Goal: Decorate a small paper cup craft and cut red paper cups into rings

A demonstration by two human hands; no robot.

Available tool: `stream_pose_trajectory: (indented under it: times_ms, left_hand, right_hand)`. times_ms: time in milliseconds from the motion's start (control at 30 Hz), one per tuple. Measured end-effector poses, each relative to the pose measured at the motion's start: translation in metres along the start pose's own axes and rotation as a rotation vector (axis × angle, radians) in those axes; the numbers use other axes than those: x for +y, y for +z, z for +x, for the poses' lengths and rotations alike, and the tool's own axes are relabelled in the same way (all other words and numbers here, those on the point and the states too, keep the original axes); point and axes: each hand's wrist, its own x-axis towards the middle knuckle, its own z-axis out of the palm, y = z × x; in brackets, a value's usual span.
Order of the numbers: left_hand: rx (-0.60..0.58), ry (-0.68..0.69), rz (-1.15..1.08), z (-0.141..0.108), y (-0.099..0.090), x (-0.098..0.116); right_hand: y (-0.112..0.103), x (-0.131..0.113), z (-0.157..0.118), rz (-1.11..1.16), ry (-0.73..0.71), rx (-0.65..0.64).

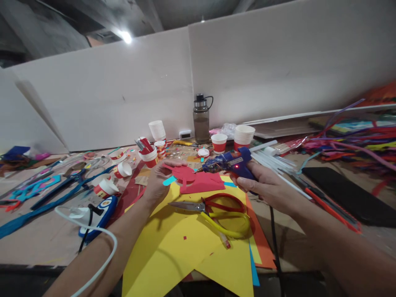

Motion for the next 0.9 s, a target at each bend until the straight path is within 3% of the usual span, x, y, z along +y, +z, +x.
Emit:
stream_pose_trajectory:
  times_ms: [200, 300, 400, 533, 667, 800, 900]
  left_hand:
    - [-0.134, 0.016, 0.112, 0.001, -0.006, 0.0]
    - [-0.06, -0.011, 0.016, 0.0, -0.004, 0.0]
    - [0.023, -0.05, -0.068, -0.001, -0.001, -0.001]
    - [0.066, -0.177, -0.15, -0.001, 0.003, -0.005]
    - [0.117, -0.289, -0.223, -0.001, 0.004, -0.01]
    - [0.093, -0.322, -0.269, -0.001, 0.003, -0.014]
    - [0.075, -0.34, -0.298, -0.002, 0.002, -0.016]
  right_hand:
    - [-0.016, -0.013, -0.001, -0.163, -0.014, -0.096]
    - [-0.021, -0.014, -0.002, -0.208, -0.028, -0.124]
    - [-0.024, -0.004, 0.001, -0.233, -0.006, -0.005]
    - [-0.024, 0.022, 0.014, -0.264, 0.148, 0.186]
    - [-0.021, 0.047, 0.028, -0.434, 0.393, 0.171]
    - [-0.017, 0.059, 0.037, -0.714, 0.45, 0.106]
    - [-0.013, 0.057, 0.037, -0.911, 0.452, 0.143]
